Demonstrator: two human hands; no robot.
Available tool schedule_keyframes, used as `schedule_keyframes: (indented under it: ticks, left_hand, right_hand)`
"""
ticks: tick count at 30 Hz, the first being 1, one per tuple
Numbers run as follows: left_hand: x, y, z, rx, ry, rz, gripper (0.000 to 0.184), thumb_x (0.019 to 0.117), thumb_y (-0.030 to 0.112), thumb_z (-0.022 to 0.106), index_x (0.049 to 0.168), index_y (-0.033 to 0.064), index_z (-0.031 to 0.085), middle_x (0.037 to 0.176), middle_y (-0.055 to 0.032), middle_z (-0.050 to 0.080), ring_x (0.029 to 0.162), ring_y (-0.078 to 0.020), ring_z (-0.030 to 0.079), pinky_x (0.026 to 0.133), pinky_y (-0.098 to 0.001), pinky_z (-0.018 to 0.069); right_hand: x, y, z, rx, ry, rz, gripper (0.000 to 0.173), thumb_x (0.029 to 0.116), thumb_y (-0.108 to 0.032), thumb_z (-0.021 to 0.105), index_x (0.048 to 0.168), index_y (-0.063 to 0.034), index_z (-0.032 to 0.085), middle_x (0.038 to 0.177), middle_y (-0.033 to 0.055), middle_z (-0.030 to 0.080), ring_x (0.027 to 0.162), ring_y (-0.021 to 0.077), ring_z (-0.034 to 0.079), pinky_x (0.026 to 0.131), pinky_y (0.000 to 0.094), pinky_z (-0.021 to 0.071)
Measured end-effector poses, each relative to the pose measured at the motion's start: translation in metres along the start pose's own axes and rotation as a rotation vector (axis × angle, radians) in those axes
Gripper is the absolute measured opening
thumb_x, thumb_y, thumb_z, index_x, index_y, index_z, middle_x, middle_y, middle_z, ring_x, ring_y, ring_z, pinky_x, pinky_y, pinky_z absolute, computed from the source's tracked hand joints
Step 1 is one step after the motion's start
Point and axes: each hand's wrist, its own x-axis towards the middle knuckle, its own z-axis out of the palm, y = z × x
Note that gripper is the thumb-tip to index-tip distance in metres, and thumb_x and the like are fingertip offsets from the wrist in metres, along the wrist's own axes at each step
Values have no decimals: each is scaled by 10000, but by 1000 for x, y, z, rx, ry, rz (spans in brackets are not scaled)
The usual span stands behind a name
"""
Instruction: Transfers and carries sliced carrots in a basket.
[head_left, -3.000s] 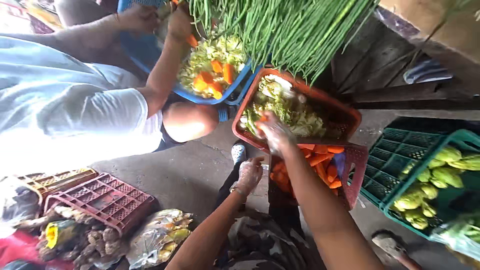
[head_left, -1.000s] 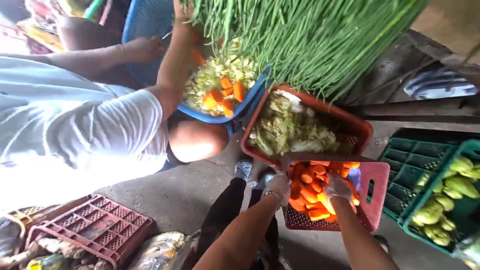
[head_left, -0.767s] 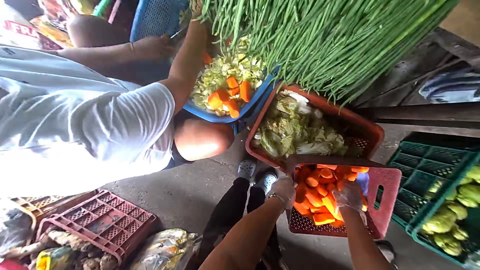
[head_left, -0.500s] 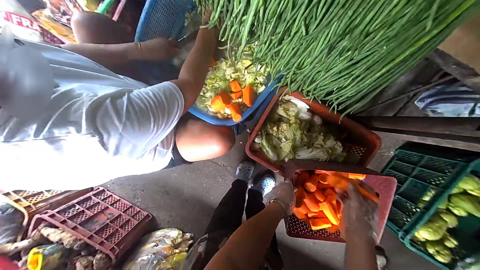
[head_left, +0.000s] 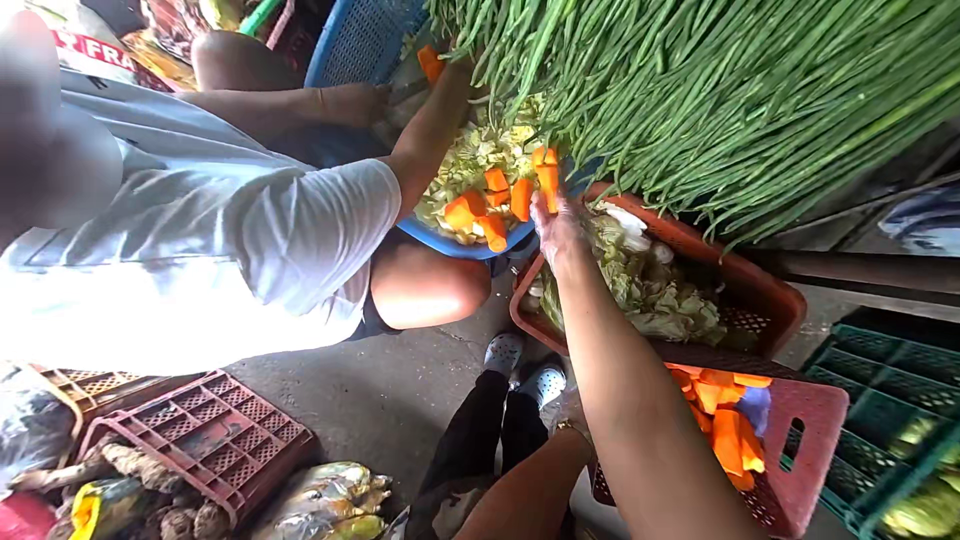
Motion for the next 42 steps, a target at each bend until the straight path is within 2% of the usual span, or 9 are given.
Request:
schedule_keyframes:
  ticks: [7, 11, 17, 20, 27, 31, 34, 38, 42]
  left_hand:
    - [72, -43, 55, 83, 195, 100, 493, 1023, 171, 583, 1457, -45, 487, 1422, -257, 566, 1315, -383, 556, 1108, -521, 435]
    - [64, -12, 47, 190, 185, 172, 405, 1087, 180, 460, 1420, -44, 507, 1330, -263, 612, 1257, -382, 594, 1082, -531, 459]
    - [76, -11, 61, 2, 234, 149, 384, 1102, 144, 437, 1432, -47, 471, 1282, -252, 615, 1134, -303, 650, 977, -454, 538]
    - [84, -13, 67, -41, 262, 147, 375, 1109, 150, 416, 1437, -22, 472, 1242, -231, 625, 1031, -267, 678, 882, -423, 578]
    - [83, -13, 77, 53, 326, 117, 409, 1123, 179, 377, 1497, 16, 401, 1306, -247, 599, 1032, -283, 699, 861, -438, 596]
    - [77, -5, 82, 7, 337, 113, 392, 1126, 136, 346, 1493, 0, 379, 1276, -245, 592, 940, -256, 711, 765, -394, 617]
    - [82, -9, 76, 68, 343, 107, 408, 1126, 156, 361, 1501, -2, 389, 1347, -258, 569, 1066, -285, 684, 858, -428, 596]
    - [80, -12, 78, 44, 345, 143, 396, 1121, 139, 363, 1483, -18, 397, 1306, -255, 571, 998, -259, 690, 801, -397, 607]
    - [80, -12, 78, 54, 352, 107, 407, 1126, 155, 357, 1500, -4, 381, 1323, -262, 566, 1033, -277, 687, 828, -406, 606]
  right_hand:
    - [-37, -10, -44, -542, -136, -30, 437, 1040, -66, 500, 1471, -13, 457, 1162, 200, 640, 814, 188, 658, 690, 327, 569]
    - [-134, -77, -135, -801, -290, -23, 363, 1071, -131, 502, 1417, -28, 539, 1253, 162, 650, 943, 178, 664, 823, 337, 560]
    - [-172, -113, -404, -853, 453, -127, 401, 1082, -183, 475, 1440, -5, 507, 1290, 208, 646, 1106, 270, 672, 948, 438, 560]
    - [-182, -82, -507, -967, 608, 50, 485, 1089, -291, 488, 1481, -4, 490, 1413, 277, 567, 1317, 401, 550, 1117, 589, 415]
    - [-160, -33, -425, -940, 748, 297, 839, 951, -539, 613, 1636, -190, 277, 1684, 282, 89, 1444, 562, 315, 1044, 743, 382]
    - [-139, -43, -371, -760, 629, 160, 870, 977, -394, 630, 1650, -114, 155, 1578, 307, 349, 1369, 474, 477, 1053, 635, 462]
    - [-136, -47, -354, -633, 525, 194, 957, 989, -370, 630, 1644, -73, -2, 1575, 321, 335, 1366, 433, 506, 1068, 574, 485]
    - [-179, -49, -408, -752, 422, 12, 430, 1090, -270, 475, 1448, -48, 561, 1400, 190, 623, 1318, 342, 581, 1125, 544, 432]
    - [-187, -52, -491, -914, 657, 68, 364, 1066, -158, 459, 1373, -22, 598, 1359, 248, 617, 1298, 405, 573, 1096, 587, 442]
